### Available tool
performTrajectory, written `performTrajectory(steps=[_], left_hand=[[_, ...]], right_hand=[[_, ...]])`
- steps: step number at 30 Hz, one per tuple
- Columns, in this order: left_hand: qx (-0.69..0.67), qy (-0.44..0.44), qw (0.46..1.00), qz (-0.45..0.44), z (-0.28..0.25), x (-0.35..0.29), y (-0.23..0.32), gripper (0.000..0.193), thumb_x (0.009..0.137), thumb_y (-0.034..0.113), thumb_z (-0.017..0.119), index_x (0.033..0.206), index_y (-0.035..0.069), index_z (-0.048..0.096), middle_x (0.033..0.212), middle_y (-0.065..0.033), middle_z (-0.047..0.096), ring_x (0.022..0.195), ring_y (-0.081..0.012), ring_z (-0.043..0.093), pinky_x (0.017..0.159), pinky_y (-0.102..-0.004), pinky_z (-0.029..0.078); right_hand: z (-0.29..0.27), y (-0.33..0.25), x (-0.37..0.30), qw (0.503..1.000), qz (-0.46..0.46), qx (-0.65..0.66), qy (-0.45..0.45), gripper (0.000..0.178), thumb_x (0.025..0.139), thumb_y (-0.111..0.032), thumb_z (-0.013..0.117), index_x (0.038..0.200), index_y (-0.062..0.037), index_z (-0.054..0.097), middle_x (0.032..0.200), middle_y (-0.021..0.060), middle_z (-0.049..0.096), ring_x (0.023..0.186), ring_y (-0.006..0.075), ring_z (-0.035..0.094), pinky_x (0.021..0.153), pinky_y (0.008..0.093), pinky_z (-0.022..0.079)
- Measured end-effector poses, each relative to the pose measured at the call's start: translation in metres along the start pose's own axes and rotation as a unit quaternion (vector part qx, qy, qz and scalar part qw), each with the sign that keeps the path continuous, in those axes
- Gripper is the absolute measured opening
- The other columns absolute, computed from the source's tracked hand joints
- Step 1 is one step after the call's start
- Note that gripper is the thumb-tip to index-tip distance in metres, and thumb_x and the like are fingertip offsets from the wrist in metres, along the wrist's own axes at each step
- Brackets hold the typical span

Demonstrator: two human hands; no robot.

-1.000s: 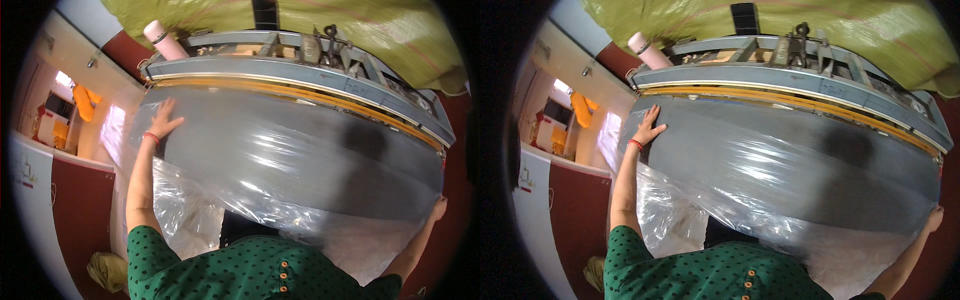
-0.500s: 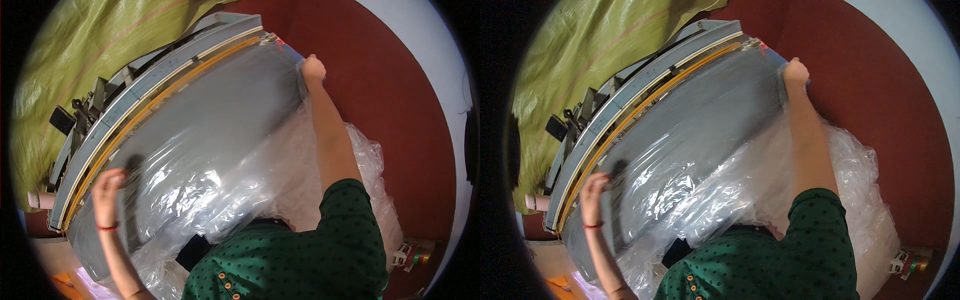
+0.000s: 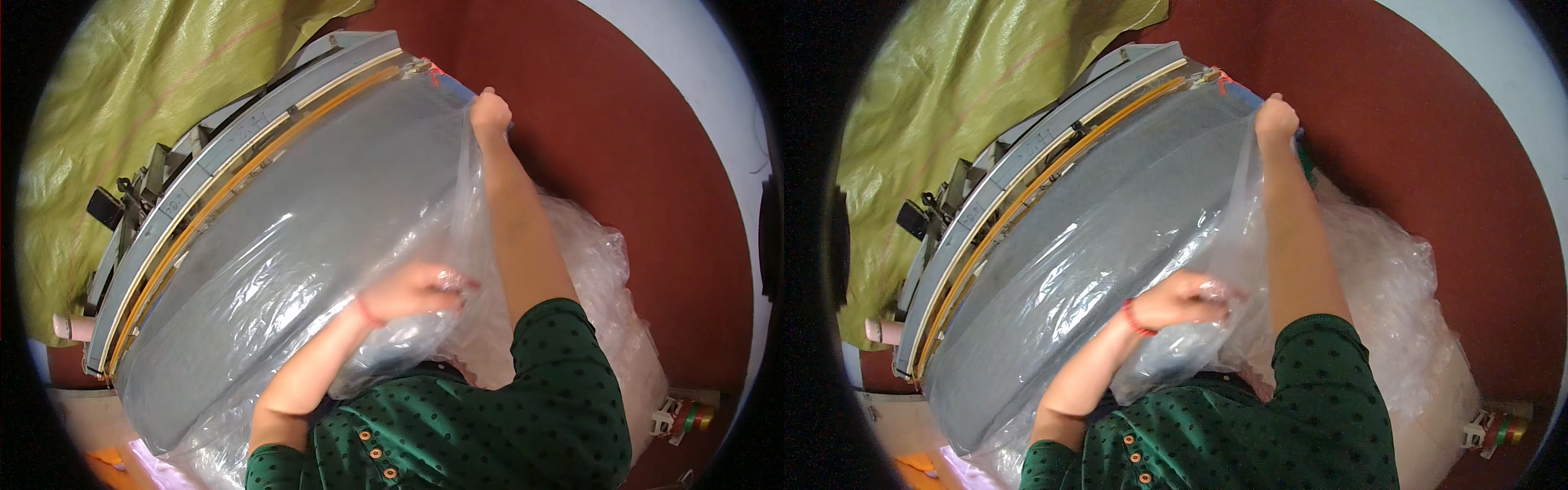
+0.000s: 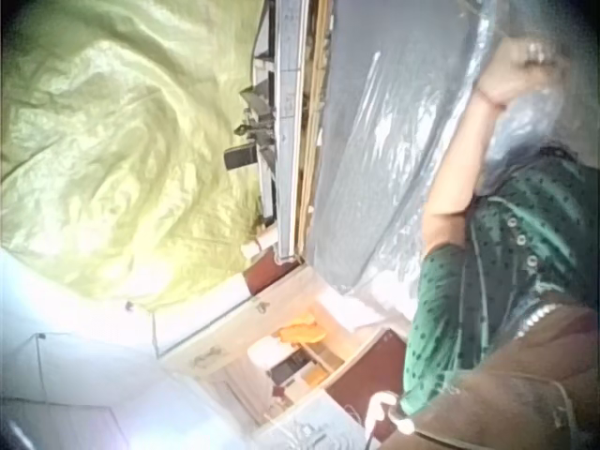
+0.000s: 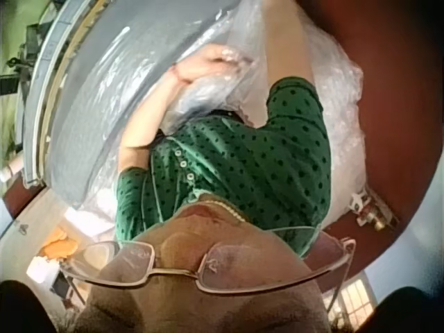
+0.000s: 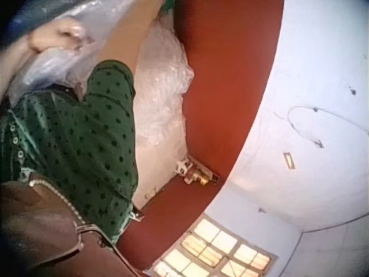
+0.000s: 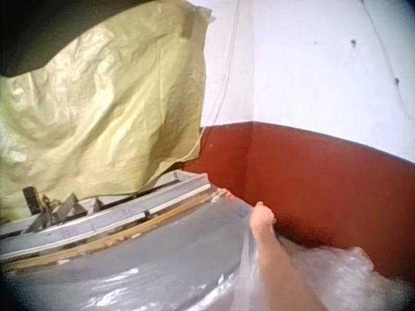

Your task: Manually placing plastic film over a large grey industrial component as part of a manufacturing or packaging process.

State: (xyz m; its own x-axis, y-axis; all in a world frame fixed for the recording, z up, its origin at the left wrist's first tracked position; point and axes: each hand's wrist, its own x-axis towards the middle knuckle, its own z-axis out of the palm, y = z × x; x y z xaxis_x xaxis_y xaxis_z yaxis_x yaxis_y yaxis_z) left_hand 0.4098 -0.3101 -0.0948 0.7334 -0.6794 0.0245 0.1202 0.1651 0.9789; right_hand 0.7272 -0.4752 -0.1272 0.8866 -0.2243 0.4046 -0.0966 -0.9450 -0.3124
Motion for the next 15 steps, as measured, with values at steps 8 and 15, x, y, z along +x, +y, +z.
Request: performTrajectory(steps=[8,15], left_hand=[[-0.168,0.668,0.647,0.328,0.07,-0.248,0.058,0.018,0.077,0.02,0.058,0.089,0.006,0.056,0.074,-0.0016,0.057,0.066,-0.0218,0.054,0.057,-0.0321,0.045],[-0.12,0.822,0.494,0.256,0.102,-0.419,0.058,0.02,0.081,0.024,0.053,0.093,0.007,0.054,0.076,-0.0004,0.055,0.064,-0.0193,0.052,0.057,-0.0302,0.044]], right_hand=[[-0.025,0.001,-0.008,0.999,-0.015,-0.044,-0.018,0.025,0.083,-0.018,0.04,0.094,-0.0035,0.057,0.094,0.0175,0.06,0.09,0.0328,0.058,0.075,0.0432,0.047],[-0.006,-0.007,-0.002,0.997,-0.017,-0.035,-0.072,0.034,0.082,-0.033,0.045,0.106,-0.0104,0.052,0.104,0.0167,0.057,0.097,0.0355,0.054,0.078,0.0454,0.043]])
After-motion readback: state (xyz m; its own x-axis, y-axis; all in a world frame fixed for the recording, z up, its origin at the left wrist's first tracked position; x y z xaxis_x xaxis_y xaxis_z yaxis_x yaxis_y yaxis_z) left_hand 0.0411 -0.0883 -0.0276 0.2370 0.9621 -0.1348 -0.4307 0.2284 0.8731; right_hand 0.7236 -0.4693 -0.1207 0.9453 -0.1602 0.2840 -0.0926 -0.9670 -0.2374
